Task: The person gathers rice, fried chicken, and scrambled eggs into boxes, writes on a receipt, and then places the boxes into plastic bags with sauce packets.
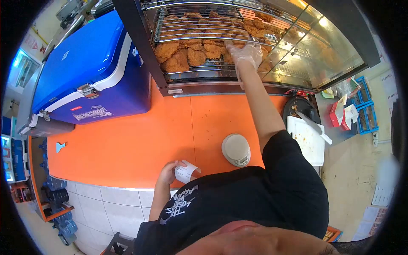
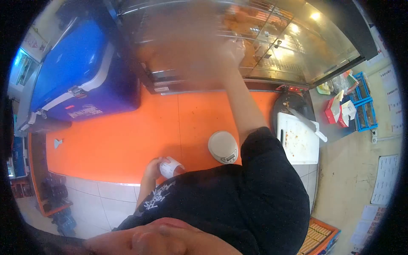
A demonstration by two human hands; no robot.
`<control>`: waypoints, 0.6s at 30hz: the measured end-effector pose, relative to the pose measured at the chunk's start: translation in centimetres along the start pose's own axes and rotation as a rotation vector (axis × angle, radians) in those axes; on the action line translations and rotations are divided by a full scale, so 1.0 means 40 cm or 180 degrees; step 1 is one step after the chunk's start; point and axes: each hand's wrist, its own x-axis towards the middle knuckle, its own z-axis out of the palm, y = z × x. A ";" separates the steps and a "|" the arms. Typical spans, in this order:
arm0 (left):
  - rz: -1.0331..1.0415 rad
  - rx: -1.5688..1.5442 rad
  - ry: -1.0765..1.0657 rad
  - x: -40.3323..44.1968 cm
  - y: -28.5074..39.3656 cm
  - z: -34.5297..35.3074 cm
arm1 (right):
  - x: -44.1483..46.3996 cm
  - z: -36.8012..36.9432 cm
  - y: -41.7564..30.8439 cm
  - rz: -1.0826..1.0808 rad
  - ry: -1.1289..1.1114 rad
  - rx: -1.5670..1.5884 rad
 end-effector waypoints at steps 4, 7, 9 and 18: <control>0.0116 -0.0131 -0.0190 -0.010 0.008 0.029 | -0.043 0.069 0.014 0.0166 0.0436 0.1354; 0.0164 0.0112 -0.0101 -0.032 0.022 0.062 | -0.119 0.007 0.034 -0.0608 0.0484 0.1403; 0.0252 0.0192 -0.0001 -0.044 0.023 0.070 | -0.074 0.133 0.117 -0.1339 0.0296 0.2437; 0.0235 0.0670 0.0112 0.014 0.020 0.207 | -0.194 0.006 0.441 0.0437 -0.2655 0.7967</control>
